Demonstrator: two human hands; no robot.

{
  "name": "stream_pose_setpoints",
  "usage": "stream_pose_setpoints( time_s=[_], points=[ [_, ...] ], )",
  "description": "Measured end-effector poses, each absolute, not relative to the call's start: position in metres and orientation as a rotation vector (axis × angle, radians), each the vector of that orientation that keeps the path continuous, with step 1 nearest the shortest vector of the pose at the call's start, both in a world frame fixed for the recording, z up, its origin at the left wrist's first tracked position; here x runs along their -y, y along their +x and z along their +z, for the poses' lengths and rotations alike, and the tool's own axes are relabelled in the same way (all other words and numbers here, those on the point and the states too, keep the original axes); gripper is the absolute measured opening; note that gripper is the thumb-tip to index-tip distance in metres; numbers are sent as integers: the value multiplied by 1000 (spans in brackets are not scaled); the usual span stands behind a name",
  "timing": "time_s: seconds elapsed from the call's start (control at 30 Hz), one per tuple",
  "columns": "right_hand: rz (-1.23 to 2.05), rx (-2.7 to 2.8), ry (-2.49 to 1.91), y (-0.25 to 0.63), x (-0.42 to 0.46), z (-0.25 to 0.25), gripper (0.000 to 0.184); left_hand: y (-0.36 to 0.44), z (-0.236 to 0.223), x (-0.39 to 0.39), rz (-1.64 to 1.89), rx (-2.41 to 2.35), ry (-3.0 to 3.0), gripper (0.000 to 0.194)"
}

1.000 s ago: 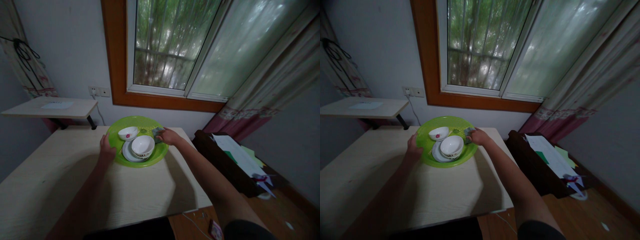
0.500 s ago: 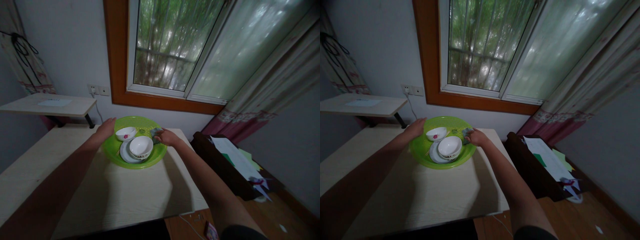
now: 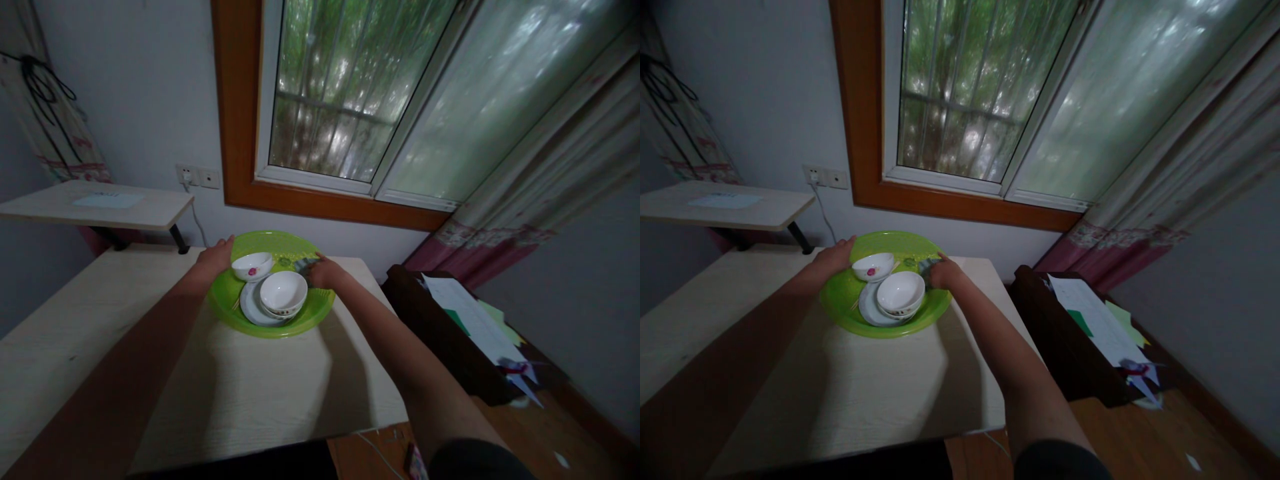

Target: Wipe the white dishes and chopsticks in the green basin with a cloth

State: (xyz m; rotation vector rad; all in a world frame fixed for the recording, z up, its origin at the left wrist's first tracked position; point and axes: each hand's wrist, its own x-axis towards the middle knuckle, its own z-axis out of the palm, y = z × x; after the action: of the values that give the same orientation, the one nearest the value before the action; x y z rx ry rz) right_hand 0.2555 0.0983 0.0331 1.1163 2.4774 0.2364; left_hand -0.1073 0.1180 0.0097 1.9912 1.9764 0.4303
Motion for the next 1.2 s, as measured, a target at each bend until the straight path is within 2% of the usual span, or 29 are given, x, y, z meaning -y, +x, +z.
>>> stream_pose_setpoints(
  time_s=[0.2, 0.43, 0.57, 0.77, 0.87, 1.03, 1.2],
  points=[
    [273, -2551, 1164, 242, -111, 16, 40, -106, 9, -115, 274, -2036, 2110, 92],
    [376, -2610, 1336, 246, -111, 21, 51, -102, 11, -110, 283, -2070, 2084, 99],
    [422, -2604, 1363, 250, -103, 26, 45, -99, 13, -108, 218, -2098, 2068, 101],
    [364, -2482, 1388, 257, -70, 41, 44, -98, 12, -109, 157, -2134, 2071, 90],
    [214, -2388, 1404, 256, -49, 53, 48, -98, 12, -109, 141, -2150, 2082, 87],
    [-271, -2382, 1254, 253, -27, 70, 41, -96, 16, -106, 123, -2153, 2096, 94],
    [-598, -2317, 1222, 249, -15, 82, 55, -95, 18, -104, 124, -2150, 2071, 86]
  ],
)
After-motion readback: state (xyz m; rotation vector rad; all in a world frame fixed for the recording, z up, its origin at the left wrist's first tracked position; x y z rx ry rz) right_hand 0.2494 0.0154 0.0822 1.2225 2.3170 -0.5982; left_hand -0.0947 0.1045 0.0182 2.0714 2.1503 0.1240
